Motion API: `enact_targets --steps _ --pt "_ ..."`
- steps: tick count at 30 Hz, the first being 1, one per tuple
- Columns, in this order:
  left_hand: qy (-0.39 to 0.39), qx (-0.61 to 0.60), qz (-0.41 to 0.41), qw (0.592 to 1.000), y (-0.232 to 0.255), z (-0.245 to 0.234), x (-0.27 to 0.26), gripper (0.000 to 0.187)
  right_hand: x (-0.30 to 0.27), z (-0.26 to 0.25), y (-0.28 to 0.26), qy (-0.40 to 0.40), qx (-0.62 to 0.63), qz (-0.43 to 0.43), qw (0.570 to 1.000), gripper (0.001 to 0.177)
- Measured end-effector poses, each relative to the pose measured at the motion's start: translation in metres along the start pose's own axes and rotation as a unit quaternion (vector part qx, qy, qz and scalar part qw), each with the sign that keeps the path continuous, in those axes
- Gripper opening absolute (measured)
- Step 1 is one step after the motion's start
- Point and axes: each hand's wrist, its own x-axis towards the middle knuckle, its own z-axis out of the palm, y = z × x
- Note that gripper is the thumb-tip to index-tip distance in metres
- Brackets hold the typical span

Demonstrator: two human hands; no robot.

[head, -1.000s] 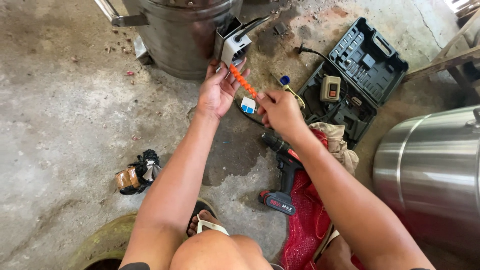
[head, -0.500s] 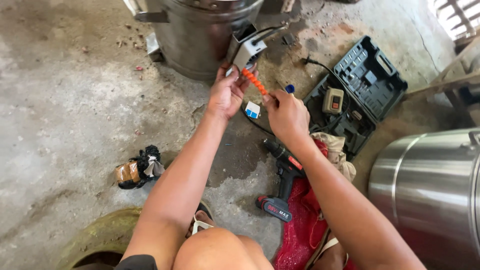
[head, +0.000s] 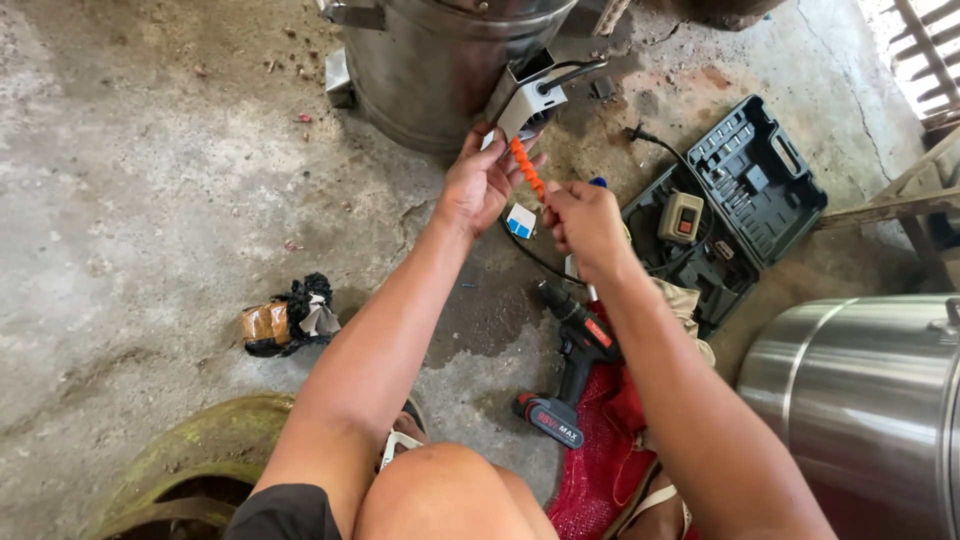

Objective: Repairing electrical components on a stainless steel appliance using a power drill and other tools.

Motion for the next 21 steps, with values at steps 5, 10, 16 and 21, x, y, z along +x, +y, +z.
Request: enact_targets --steps 5,10,16,21 --pt "0.004 -0.025 -0.005 1.0 0.004 0.006 -0.001 0.02 0.018 -0.011 0.004 -0.021 -0.026 -0.055 0.998 0.024" --pt "0.015 -0.009 -0.012 1.0 0.003 0.005 -0.003 0.023 -0.009 -0.013 -0.021 0.053 -0.292 -0.154 0.942 0.024" --pt "0.015 -0.014 -0.008 1.0 -0.001 0.002 0.002 0.023 0.001 -0.003 -0.02 -0.066 0.028 0.003 0.997 0.033" --pt "0.029 0.021 -0.012 0.999 -0.003 -0.006 0.004 0.029 0.023 0.003 0.005 -0.055 0.062 -0.053 0.995 0.037"
